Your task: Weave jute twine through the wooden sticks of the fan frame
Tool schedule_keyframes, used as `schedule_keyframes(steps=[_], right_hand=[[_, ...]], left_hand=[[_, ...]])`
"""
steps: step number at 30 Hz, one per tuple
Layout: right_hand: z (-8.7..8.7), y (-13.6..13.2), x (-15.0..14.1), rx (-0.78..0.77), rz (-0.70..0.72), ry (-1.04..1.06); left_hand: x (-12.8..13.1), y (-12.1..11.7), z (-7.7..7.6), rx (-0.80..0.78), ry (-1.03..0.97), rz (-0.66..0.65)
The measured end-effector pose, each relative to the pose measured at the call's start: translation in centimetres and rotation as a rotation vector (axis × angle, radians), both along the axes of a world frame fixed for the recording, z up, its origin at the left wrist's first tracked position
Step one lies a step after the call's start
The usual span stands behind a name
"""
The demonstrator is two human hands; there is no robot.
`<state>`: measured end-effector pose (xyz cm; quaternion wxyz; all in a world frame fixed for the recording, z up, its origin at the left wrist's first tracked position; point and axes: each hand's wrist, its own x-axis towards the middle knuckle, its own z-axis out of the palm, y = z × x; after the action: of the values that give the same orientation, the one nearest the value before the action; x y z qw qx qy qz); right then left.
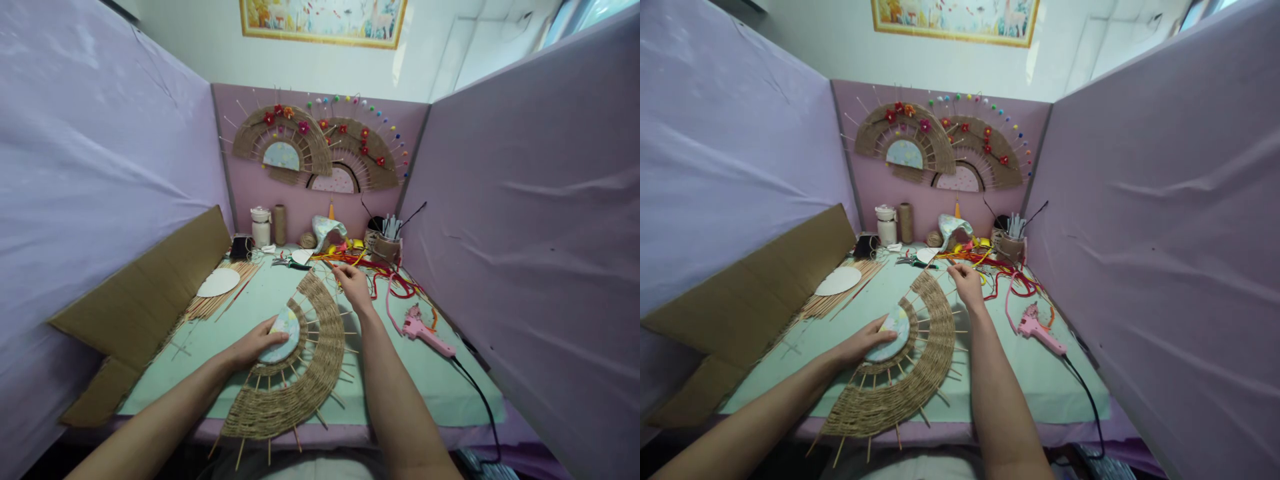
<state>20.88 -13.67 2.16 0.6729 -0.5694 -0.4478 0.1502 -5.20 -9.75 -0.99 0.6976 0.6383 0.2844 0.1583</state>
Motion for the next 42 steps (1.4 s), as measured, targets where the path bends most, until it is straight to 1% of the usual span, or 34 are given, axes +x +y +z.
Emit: schedule_keyframes(steps=[4,6,9,12,16,19,21,24,26,29,36,42], right_hand=[[0.02,0.10,0.17,0.037,-0.062,0.019],[0.07,0.05,0.21,0.042,-0.040,0.039],[0.18,-0.26,0.20,0.002,0.062,0.053],[0.30,-0.63,0.17,-0.045,0.176,0.085],[0.36,-0.71,0.15,-0.080,0.347,0.291],[0.25,-0.53,0.06,-0.076,0.439,0.416],[0.12,-0.46,-0.07,-0.105,0.484,0.424],[-0.05,-0.55,-0.34,-0.190,0.533,0.405],[-0.07,-0.67,-0.50,-0.232,0.550,0.400],[-0.04,-0.78,-0.62,-0.247,0.551,0.405],[-0.13,-0.52,-0.38,-0.194,0.577,0.403],[-0.03,-0.35,-0.06,-0.171,0.523,0.368]], left_hand=[[0.00,0.02,0.04,0.023,0.011,-0.009],[0.01,0.06,0.04,0.034,0.010,-0.005],[0.02,0.06,0.07,0.021,0.003,0.023],[0.02,-0.08,0.23,-0.041,-0.020,0.041],[-0.02,-0.36,0.56,-0.119,-0.076,0.060],[-0.03,-0.45,0.63,-0.145,-0.088,0.086],[-0.03,-0.46,0.61,-0.151,-0.086,0.098],[-0.02,-0.47,0.51,-0.150,-0.082,0.110],[0.01,-0.47,0.40,-0.147,-0.086,0.117],[0.05,-0.43,0.19,-0.143,-0.094,0.123],[0.10,-0.33,0.20,-0.133,-0.127,0.175],[0.17,-0.45,0.68,-0.130,-0.153,0.197]])
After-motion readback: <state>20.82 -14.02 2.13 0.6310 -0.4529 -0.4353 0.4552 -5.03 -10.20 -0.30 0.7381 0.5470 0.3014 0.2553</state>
